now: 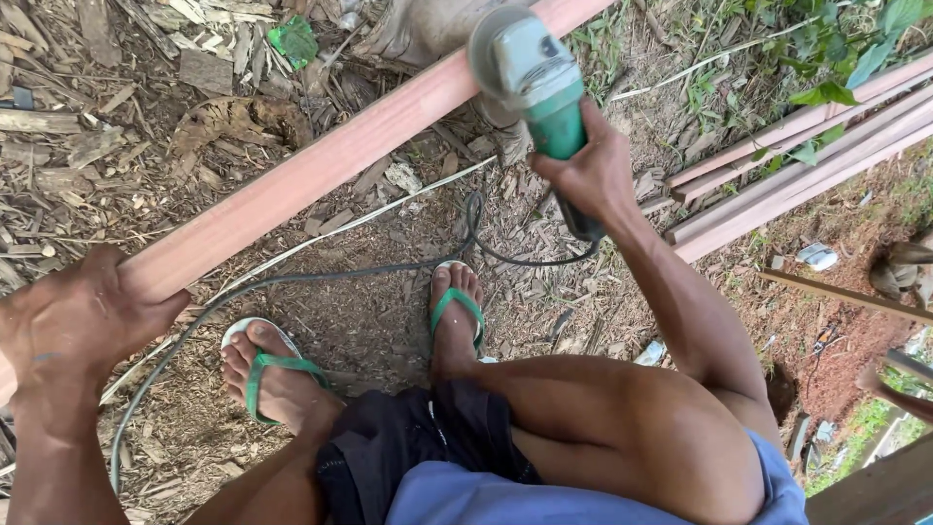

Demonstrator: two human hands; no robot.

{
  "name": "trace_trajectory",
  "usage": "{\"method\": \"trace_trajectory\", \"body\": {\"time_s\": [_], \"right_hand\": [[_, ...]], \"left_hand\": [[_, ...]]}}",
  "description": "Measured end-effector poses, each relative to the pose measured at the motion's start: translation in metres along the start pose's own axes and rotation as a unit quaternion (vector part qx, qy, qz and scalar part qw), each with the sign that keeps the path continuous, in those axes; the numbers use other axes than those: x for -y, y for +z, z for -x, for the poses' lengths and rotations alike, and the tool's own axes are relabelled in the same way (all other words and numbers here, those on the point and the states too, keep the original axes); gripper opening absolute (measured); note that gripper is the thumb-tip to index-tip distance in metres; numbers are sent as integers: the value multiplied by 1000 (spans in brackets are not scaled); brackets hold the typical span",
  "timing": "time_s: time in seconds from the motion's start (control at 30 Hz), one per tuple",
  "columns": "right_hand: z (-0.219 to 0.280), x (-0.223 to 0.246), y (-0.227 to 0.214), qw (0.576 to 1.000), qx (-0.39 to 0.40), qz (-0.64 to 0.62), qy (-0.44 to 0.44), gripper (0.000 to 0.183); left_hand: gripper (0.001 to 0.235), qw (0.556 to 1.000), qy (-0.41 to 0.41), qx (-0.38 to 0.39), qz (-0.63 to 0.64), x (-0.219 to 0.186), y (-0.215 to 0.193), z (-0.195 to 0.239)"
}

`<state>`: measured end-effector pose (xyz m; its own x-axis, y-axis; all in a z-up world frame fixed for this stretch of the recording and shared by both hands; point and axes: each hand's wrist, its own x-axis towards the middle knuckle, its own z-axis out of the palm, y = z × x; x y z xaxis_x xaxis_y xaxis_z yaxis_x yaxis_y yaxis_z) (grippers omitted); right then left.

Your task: The person uses a handheld angle grinder to sand a long wooden plank resting on a tree stump. They hold the plank with one hand while moving the grinder along its length to smooth the surface.

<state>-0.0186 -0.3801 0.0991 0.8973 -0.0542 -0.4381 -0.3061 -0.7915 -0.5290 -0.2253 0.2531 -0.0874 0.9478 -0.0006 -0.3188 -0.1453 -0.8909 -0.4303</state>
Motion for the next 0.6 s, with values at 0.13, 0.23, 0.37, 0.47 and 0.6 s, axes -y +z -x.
{"method": "trace_trajectory", "body": {"time_s": [0.13, 0.23, 0.37, 0.47, 0.6], "right_hand": [[-20, -36, -16, 999, -29, -17, -7, 73], [-31, -49, -28, 997, -67, -10, -20, 81], [-42, -60, -43, 995, -85, -48, 27, 69], [-51, -74, -55, 993, -93, -65, 39, 69], [-67, -93, -73, 988, -114, -74, 68, 61]], "left_hand": [[95, 995, 20, 60, 77, 7, -21, -5], [89, 993, 42, 66, 92, 9, -28, -6], [76, 987, 47, -14, 150, 9, -10, -5], [77, 985, 49, -13, 167, 7, 4, -6], [76, 984, 28, -9, 178, 7, 21, -3]]}}
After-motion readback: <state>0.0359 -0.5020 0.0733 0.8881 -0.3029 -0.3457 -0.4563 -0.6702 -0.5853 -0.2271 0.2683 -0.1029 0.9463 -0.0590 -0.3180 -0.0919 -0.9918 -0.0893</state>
